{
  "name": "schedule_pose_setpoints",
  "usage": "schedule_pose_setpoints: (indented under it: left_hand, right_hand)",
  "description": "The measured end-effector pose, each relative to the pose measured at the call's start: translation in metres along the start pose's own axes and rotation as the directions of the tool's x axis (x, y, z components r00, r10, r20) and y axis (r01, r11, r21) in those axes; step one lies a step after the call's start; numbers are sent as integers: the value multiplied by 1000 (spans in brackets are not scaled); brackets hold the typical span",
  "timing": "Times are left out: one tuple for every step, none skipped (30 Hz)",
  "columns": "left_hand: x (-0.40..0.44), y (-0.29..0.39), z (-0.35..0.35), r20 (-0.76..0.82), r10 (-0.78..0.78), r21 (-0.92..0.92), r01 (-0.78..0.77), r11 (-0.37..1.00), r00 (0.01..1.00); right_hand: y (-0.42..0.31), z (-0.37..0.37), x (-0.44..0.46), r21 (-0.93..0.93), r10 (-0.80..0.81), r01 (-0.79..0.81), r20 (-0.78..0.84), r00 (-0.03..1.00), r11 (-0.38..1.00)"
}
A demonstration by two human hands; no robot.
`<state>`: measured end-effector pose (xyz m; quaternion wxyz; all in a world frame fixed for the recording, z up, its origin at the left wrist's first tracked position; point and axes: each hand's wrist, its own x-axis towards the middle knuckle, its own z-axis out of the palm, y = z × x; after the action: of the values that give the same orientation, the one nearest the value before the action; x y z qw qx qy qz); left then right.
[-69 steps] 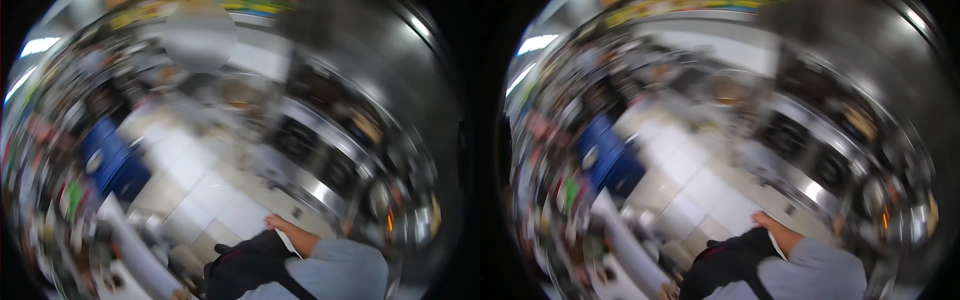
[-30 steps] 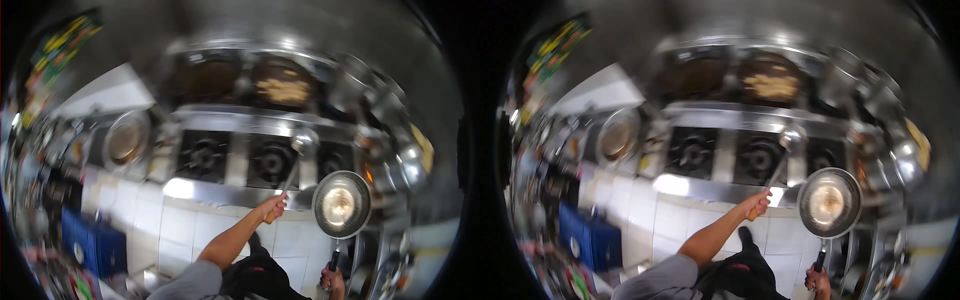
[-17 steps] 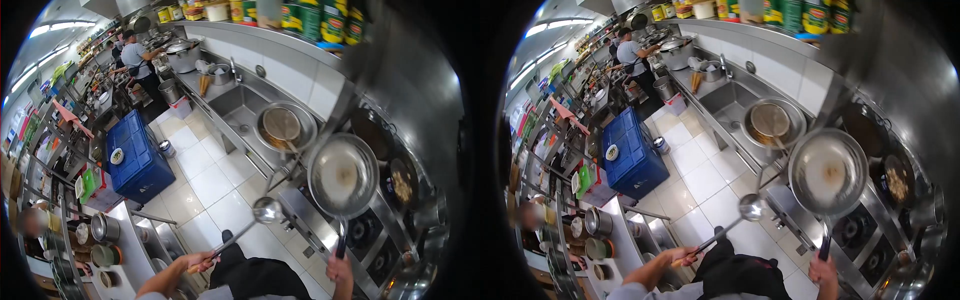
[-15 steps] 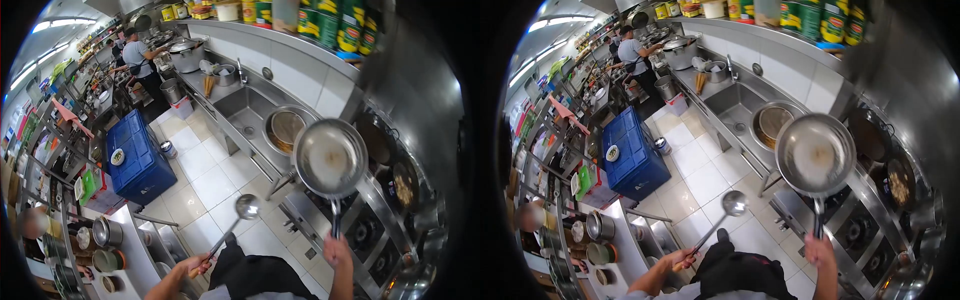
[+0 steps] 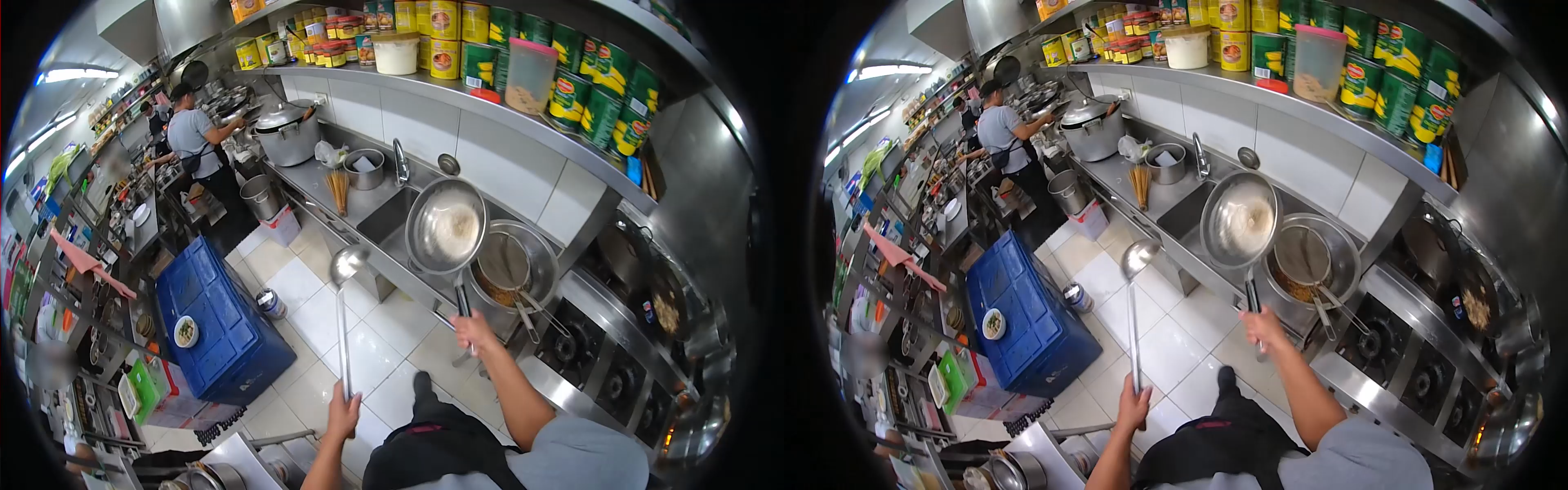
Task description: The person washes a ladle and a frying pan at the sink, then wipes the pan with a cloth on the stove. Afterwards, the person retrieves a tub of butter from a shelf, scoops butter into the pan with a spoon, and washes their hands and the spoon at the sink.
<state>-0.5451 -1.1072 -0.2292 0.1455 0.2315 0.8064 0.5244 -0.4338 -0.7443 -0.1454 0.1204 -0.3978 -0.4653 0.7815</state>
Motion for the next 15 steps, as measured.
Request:
schedule_pose_setpoints:
  left_hand:
    - [32, 9, 17, -40, 91, 39, -89, 995, 995]
    - [62, 10, 33, 19, 13, 53, -14, 999, 1000]
    - [90, 9, 49, 77, -65, 73, 59, 996, 995]
    - [112, 5, 67, 104, -28, 54, 23, 998, 994]
    - [132, 1, 84, 132, 10, 34, -15, 999, 991]
    - [150, -3, 100, 82, 119, -40, -116, 992, 990]
    - [173, -7, 107, 125, 111, -8, -111, 994, 986]
    - [197, -1, 112, 109, 126, 18, -128, 992, 986]
    - [222, 8, 114, 90, 137, 42, -141, 989, 987]
    - [260, 2, 118, 97, 186, 22, -189, 982, 978]
    - [300, 20, 115, 133, 122, 54, -130, 990, 984]
    - [341, 38, 113, 169, 56, 90, -72, 993, 984]
    - [381, 57, 111, 203, -9, 131, -18, 991, 979]
    - [428, 55, 118, 271, -131, 155, 91, 984, 954]
    - [458, 52, 125, 267, -48, 163, 4, 987, 962]
  right_hand:
    - [8, 5, 5, 121, 51, -65, 113, 992, 991]
    - [14, 9, 13, 221, 127, -175, 214, 968, 959]
    - [19, 12, 22, 306, 186, -288, 322, 928, 907]
    - [26, 14, 33, 335, 205, -365, 427, 881, 869]
    - [34, 15, 45, 352, 213, -440, 527, 823, 826]
    - [40, 16, 57, 352, 239, -471, 535, 810, 809]
    - [46, 19, 70, 351, 262, -501, 545, 796, 791]
    - [50, 22, 81, 386, 265, -498, 517, 814, 777]
    - [46, 28, 91, 416, 272, -497, 491, 828, 761]
    - [39, 31, 103, 422, 263, -492, 493, 829, 761]
    - [32, 34, 109, 401, 284, -476, 452, 846, 783]
    - [28, 40, 116, 379, 306, -465, 409, 860, 800]
    - [23, 45, 128, 385, 309, -470, 410, 858, 794]
    - [18, 49, 139, 383, 287, -430, 375, 881, 818]
    - [13, 53, 149, 378, 265, -388, 338, 903, 840]
